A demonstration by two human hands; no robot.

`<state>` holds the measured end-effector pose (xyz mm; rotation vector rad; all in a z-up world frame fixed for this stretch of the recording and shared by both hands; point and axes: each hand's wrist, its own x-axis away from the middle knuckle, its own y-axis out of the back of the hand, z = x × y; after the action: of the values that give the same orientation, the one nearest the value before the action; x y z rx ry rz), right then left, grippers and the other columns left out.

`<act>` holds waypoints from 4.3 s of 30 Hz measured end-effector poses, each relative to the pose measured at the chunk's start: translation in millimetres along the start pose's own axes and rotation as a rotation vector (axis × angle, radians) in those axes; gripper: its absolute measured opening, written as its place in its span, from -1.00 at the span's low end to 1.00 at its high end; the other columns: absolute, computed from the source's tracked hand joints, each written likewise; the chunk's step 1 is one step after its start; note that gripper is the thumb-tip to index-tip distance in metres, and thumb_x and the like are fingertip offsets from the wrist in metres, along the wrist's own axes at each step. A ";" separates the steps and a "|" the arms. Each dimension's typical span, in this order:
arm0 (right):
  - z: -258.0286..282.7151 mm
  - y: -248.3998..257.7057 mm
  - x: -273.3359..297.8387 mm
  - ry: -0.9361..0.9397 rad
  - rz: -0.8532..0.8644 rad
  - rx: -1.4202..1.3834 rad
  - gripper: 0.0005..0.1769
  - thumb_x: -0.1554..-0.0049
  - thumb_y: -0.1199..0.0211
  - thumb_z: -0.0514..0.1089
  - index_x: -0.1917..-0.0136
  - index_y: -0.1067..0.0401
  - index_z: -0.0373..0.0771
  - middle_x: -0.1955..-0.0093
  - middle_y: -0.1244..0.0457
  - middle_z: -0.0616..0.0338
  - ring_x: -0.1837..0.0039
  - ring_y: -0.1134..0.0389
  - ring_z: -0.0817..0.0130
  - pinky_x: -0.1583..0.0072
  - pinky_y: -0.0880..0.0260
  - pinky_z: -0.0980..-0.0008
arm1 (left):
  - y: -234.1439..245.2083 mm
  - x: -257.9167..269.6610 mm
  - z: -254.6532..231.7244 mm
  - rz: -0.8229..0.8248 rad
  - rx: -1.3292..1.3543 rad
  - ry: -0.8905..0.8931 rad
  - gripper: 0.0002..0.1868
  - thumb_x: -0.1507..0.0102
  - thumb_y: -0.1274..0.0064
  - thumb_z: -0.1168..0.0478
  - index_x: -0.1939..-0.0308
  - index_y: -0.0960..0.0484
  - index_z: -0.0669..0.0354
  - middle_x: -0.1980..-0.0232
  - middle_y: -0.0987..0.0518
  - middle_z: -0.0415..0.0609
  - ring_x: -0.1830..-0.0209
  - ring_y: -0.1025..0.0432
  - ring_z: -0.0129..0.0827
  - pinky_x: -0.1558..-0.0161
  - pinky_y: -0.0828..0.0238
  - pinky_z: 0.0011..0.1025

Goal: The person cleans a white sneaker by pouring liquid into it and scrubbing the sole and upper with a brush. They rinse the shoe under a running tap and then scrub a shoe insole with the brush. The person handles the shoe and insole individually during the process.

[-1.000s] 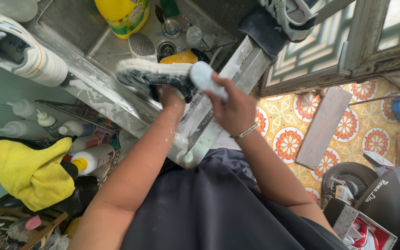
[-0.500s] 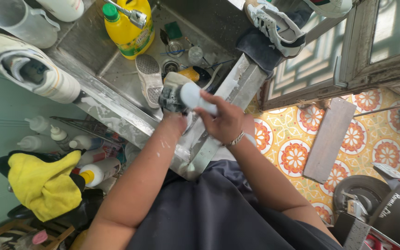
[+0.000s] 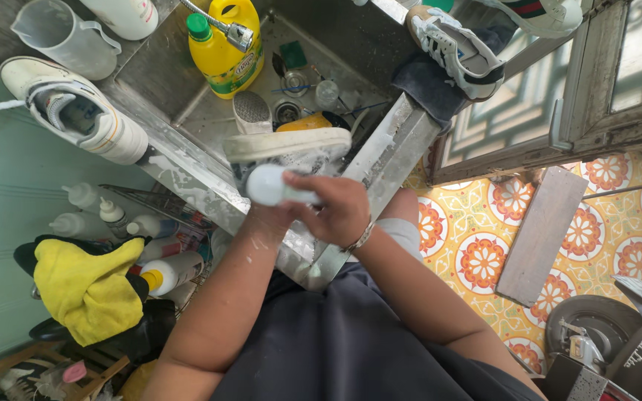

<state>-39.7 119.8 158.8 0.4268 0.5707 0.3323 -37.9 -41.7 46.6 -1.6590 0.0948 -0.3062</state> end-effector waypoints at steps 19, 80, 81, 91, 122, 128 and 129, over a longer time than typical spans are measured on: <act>-11.5 1.3 -2.2 -0.129 -0.130 0.089 -0.59 -0.12 -0.49 -0.12 -0.21 -0.48 -0.14 0.19 -0.41 0.12 0.30 -0.41 0.37 0.23 -0.38 0.40 | -37.1 29.2 -23.1 0.084 0.028 0.006 -0.35 -0.31 -0.01 -0.04 -0.36 -0.41 0.32 -0.37 -0.47 0.26 -0.39 -0.37 0.01 -0.35 -0.34 -0.13; 24.7 6.1 -6.0 0.036 0.094 0.107 -0.58 0.04 -0.54 -0.09 -0.10 -0.54 -0.02 0.20 -0.42 0.21 0.29 -0.45 0.26 0.18 -0.44 0.33 | -1.4 35.9 11.9 0.164 -0.073 -0.010 -0.42 -0.47 0.05 0.02 -0.48 -0.31 0.26 -0.48 -0.39 0.11 -0.51 -0.26 -0.13 -0.56 -0.09 -0.11; 27.2 9.3 -9.2 0.065 0.131 0.093 -0.56 0.05 -0.54 -0.10 -0.13 -0.55 -0.03 0.21 -0.42 0.20 0.30 -0.43 0.26 0.20 -0.43 0.33 | -2.5 34.3 11.9 0.159 -0.101 -0.014 -0.43 -0.47 0.05 0.02 -0.47 -0.31 0.25 -0.47 -0.39 0.10 -0.49 -0.27 -0.13 -0.54 -0.11 -0.12; 52.6 37.4 -31.1 0.114 0.209 0.193 -0.53 -0.01 -0.56 -0.02 -0.19 -0.57 -0.03 0.28 -0.39 0.14 0.33 -0.41 0.24 0.26 -0.37 0.30 | -3.6 19.8 14.8 0.078 -0.195 -0.047 -0.49 -0.42 0.04 0.06 -0.42 -0.35 0.15 -0.36 -0.46 0.04 -0.32 -0.38 -0.17 -0.30 -0.32 -0.17; 9.7 49.9 -17.6 -0.059 0.037 0.141 -0.64 -0.10 -0.51 -0.09 -0.12 -0.48 -0.18 -0.08 -0.45 0.06 0.11 -0.53 0.30 0.10 -0.49 0.40 | -96.9 52.0 -13.1 0.090 -1.793 -0.765 -0.64 -0.31 -0.13 0.31 -0.16 -0.58 0.43 -0.19 -0.61 0.14 -0.20 -0.53 -0.10 -0.30 -0.45 -0.24; 15.5 36.8 -3.6 -0.117 -0.037 0.311 -0.61 -0.07 -0.53 -0.05 -0.11 -0.48 -0.13 -0.06 -0.48 0.09 0.06 -0.51 0.29 0.12 -0.46 0.43 | -92.0 59.8 -9.3 0.174 -1.784 -0.852 -0.68 -0.35 -0.15 0.32 -0.17 -0.56 0.37 -0.25 -0.58 0.14 -0.30 -0.50 -0.10 -0.41 -0.40 -0.19; 19.2 38.2 -0.5 -0.190 0.038 0.342 -0.60 -0.04 -0.55 -0.02 -0.11 -0.51 -0.08 0.06 -0.48 0.12 0.13 -0.51 0.31 0.17 -0.43 0.42 | -92.2 62.5 -10.7 0.142 -1.741 -0.818 -0.65 -0.35 -0.16 0.32 -0.19 -0.54 0.39 -0.25 -0.58 0.14 -0.29 -0.50 -0.12 -0.39 -0.42 -0.20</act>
<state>-36.0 146.9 191.6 0.7913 0.4333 0.2264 8.4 -56.6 147.4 -3.3114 -0.2160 0.8662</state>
